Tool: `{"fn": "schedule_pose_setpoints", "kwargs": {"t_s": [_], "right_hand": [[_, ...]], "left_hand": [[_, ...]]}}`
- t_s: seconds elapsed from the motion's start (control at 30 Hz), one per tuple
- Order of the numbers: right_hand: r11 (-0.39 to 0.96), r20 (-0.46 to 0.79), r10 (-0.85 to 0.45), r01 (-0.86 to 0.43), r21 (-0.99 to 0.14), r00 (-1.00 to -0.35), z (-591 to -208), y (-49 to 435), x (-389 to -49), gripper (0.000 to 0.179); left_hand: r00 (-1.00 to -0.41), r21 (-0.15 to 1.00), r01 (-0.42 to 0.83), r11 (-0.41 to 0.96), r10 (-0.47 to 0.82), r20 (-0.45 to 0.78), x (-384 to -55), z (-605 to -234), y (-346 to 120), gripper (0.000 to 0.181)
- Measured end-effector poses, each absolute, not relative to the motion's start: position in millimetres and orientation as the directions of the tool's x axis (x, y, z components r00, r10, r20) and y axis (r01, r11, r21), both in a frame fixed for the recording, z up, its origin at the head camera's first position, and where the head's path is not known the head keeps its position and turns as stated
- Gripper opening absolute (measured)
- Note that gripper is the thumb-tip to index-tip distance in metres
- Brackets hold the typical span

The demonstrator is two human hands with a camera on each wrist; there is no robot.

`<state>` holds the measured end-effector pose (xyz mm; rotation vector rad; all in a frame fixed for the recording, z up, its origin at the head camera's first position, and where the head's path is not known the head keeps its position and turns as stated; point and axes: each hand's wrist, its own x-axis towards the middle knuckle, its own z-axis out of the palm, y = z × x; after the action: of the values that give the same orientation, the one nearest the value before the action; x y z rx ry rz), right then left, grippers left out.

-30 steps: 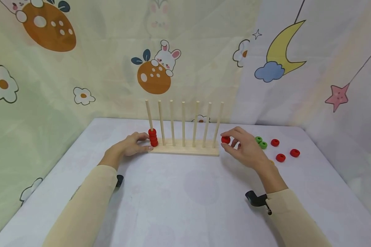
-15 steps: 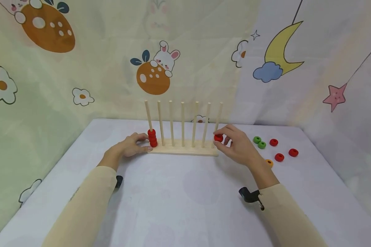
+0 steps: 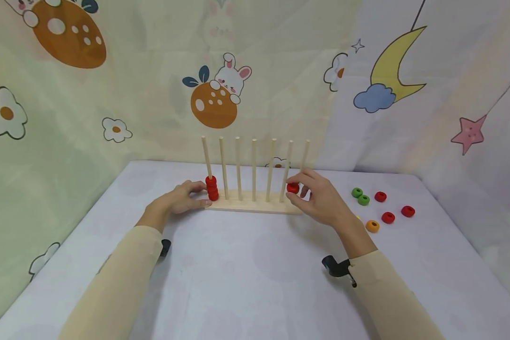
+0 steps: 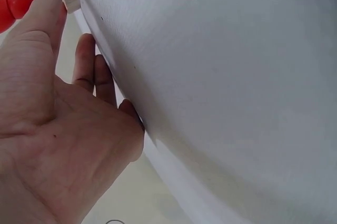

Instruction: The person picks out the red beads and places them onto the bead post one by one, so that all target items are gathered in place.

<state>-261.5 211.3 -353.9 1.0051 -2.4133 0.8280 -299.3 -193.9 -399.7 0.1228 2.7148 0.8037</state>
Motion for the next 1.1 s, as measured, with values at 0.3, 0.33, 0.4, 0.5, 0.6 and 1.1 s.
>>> {"fn": "schedule_pose_setpoints", "kwargs": {"t_s": [0.3,0.33,0.4,0.5,0.6,1.1], "right_hand": [[0.548,0.57,-0.48,-0.736,-0.398,-0.666,-350.3,202.0,-261.8,0.029],[0.542,0.575,-0.481,-0.74,-0.397,-0.661,-350.1,200.8,-262.2,0.028],[0.532,0.579,-0.485,-0.747,-0.4,-0.655,-349.2,198.3,-262.6,0.029],[0.515,0.584,-0.495,-0.758,-0.401,-0.644,-347.9,194.6,-263.0,0.03],[0.505,0.584,-0.502,-0.764,-0.402,-0.638,-347.4,191.3,-262.7,0.032],[0.454,0.619,-0.503,-0.794,-0.403,-0.603,-347.3,169.8,-266.8,0.03]], "left_hand": [[-0.952,0.546,-0.006,0.838,0.161,-0.259,-300.2,-399.6,-194.7,0.06],[-0.952,0.546,-0.005,0.838,0.162,-0.258,-300.5,-399.9,-194.8,0.06],[-0.952,0.546,-0.002,0.838,0.165,-0.257,-300.6,-400.5,-195.0,0.06],[-0.953,0.545,0.0,0.839,0.166,-0.255,-300.7,-401.6,-195.3,0.059],[-0.953,0.538,0.011,0.843,0.172,-0.25,-299.7,-401.6,-195.4,0.059],[-0.952,0.538,0.031,0.842,0.189,-0.24,-297.1,-396.6,-193.7,0.056]]}}
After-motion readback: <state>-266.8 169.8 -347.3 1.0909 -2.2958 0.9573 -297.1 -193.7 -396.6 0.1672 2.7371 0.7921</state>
